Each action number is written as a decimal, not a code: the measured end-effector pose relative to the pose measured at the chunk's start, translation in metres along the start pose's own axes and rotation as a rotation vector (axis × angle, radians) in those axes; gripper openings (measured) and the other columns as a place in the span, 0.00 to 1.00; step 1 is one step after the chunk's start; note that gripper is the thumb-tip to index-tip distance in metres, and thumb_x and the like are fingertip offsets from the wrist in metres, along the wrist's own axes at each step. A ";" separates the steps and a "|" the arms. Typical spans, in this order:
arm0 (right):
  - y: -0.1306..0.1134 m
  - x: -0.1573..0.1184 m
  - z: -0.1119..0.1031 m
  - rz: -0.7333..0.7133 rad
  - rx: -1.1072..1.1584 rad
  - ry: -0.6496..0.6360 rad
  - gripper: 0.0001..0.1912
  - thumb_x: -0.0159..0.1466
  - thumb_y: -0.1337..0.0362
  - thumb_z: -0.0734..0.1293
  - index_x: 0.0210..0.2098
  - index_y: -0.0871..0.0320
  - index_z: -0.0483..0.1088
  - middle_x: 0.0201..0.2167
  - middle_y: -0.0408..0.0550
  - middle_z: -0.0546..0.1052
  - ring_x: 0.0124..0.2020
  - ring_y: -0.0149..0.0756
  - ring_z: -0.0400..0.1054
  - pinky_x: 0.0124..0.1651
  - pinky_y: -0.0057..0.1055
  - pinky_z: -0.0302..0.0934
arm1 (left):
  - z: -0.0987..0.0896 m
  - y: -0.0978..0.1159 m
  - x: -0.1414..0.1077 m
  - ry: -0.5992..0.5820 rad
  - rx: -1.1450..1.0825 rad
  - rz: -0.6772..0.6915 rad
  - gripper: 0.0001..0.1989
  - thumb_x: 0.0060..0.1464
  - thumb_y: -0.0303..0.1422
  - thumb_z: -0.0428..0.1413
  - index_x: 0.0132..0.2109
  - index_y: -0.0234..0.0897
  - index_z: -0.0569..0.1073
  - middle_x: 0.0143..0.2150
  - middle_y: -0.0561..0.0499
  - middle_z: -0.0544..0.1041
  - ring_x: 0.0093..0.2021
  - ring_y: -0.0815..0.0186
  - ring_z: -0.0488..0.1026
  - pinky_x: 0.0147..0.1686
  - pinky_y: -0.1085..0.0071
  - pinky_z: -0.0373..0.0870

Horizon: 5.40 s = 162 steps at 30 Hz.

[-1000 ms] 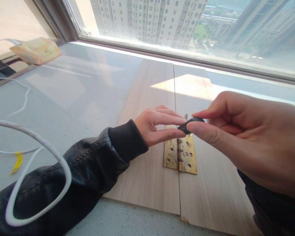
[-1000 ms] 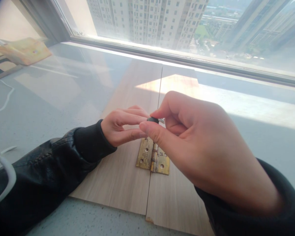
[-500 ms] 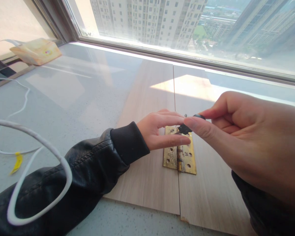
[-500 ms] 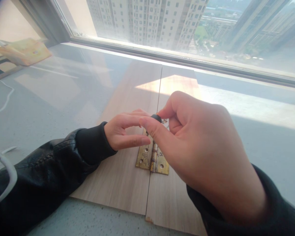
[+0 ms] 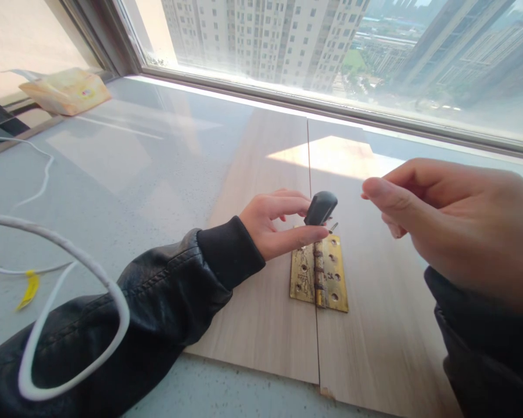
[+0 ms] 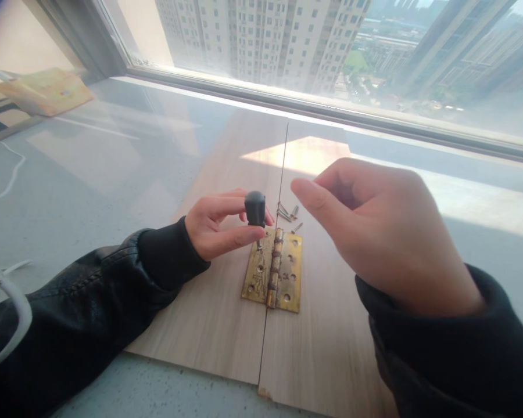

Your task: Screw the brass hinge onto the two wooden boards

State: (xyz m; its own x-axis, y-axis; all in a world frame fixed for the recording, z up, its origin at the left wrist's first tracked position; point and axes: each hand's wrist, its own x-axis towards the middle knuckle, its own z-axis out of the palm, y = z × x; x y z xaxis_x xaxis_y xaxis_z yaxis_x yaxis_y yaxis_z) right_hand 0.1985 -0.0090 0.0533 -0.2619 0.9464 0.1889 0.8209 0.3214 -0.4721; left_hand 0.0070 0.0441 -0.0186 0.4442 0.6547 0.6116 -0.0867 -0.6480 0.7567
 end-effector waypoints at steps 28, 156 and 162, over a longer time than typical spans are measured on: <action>0.053 0.023 -0.009 0.150 -0.213 -0.262 0.12 0.60 0.54 0.62 0.31 0.55 0.72 0.28 0.47 0.75 0.29 0.37 0.67 0.34 0.38 0.59 | -0.006 0.007 0.005 0.086 0.087 -0.082 0.10 0.49 0.37 0.63 0.31 0.33 0.79 0.28 0.48 0.77 0.27 0.70 0.68 0.26 0.72 0.63; -0.001 0.004 0.010 -0.214 -0.145 -0.567 0.12 0.66 0.60 0.58 0.33 0.52 0.72 0.27 0.41 0.73 0.28 0.31 0.64 0.31 0.31 0.54 | -0.005 0.008 0.006 0.086 0.043 -0.243 0.15 0.48 0.41 0.63 0.28 0.32 0.76 0.26 0.51 0.73 0.25 0.72 0.67 0.22 0.74 0.60; -0.005 0.004 0.012 -0.140 -0.213 -0.588 0.15 0.66 0.56 0.55 0.28 0.54 0.66 0.24 0.43 0.70 0.27 0.32 0.62 0.30 0.32 0.53 | -0.005 0.009 0.005 0.084 0.044 -0.248 0.15 0.47 0.41 0.63 0.27 0.32 0.76 0.26 0.51 0.73 0.26 0.71 0.67 0.22 0.74 0.61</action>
State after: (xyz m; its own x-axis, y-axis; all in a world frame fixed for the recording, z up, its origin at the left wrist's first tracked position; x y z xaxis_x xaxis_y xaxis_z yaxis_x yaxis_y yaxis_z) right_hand 0.1872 -0.0060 0.0459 -0.5591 0.7746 -0.2956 0.8256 0.4875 -0.2841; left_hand 0.0042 0.0436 -0.0072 0.3716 0.8242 0.4274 0.0549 -0.4791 0.8761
